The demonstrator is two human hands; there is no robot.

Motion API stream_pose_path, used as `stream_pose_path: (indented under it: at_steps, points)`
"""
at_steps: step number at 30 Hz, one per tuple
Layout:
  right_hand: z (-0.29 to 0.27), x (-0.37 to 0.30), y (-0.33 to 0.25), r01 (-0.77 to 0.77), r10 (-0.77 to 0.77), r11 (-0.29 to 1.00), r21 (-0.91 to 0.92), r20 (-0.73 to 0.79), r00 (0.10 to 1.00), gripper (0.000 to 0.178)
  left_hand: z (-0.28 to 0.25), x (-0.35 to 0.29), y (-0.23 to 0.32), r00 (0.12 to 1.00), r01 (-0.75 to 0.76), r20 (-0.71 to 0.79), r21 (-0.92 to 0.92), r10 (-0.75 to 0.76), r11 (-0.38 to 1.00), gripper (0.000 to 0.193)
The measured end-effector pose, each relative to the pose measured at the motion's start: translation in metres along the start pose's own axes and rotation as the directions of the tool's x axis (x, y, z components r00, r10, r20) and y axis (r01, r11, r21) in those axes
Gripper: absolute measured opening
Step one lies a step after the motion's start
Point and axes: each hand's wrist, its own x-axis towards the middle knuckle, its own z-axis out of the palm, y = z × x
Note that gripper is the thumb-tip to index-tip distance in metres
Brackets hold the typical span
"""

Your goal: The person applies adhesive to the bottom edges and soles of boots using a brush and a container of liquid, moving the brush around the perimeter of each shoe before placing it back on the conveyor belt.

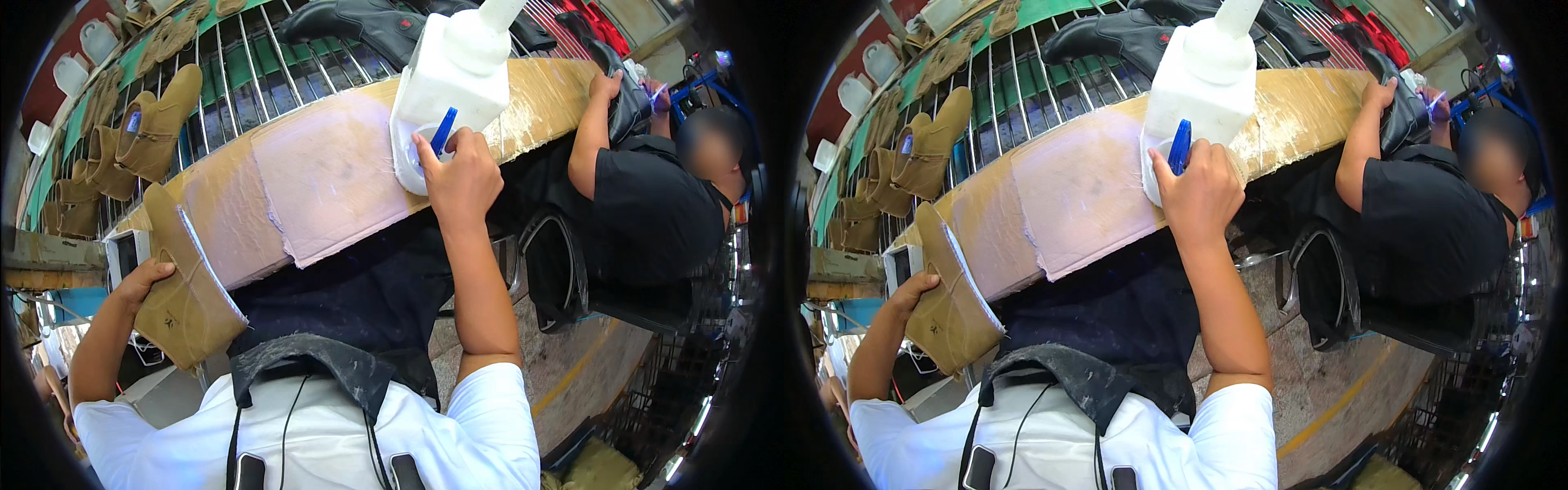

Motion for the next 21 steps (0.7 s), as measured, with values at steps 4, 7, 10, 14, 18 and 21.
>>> stream_pose_path:
  at_steps: [4, 7, 10, 14, 18, 21]
  points:
    - [0.003, 0.006, 0.012, -0.035, 0.038, 0.987, 0.155, -0.011, 0.999, 0.028, -0.019, 0.007, -0.037, 0.971, -0.233, -0.075, -0.077, 0.228, 0.969, 0.065]
    - [-0.014, 0.007, 0.022, -0.143, 0.100, 0.897, 0.417, 0.124, 0.987, 0.019, -0.027, 0.016, -0.045, 0.930, -0.366, -0.136, -0.246, 0.342, 0.897, 0.069]
    - [-0.009, 0.000, 0.025, -0.178, 0.090, 0.802, 0.570, 0.180, 0.980, 0.015, -0.018, 0.030, -0.035, 0.781, -0.575, -0.042, -0.439, 0.623, 0.691, 0.070]
    - [-0.005, -0.005, 0.029, -0.139, 0.058, 0.759, 0.636, 0.146, 0.988, 0.015, 0.003, 0.049, 0.012, 0.586, -0.772, 0.016, -0.292, 0.810, 0.564, 0.068]
    - [0.007, -0.004, 0.024, 0.002, 0.051, 0.826, 0.564, -0.079, 0.996, 0.014, 0.036, 0.061, 0.032, 0.247, -0.928, 0.045, 0.297, 0.968, 0.223, 0.061]
    - [0.027, -0.010, 0.018, 0.098, -0.046, 0.903, 0.418, -0.133, 0.990, 0.017, 0.059, 0.074, 0.034, 0.061, -0.814, 0.166, 0.579, 0.984, -0.047, 0.058]
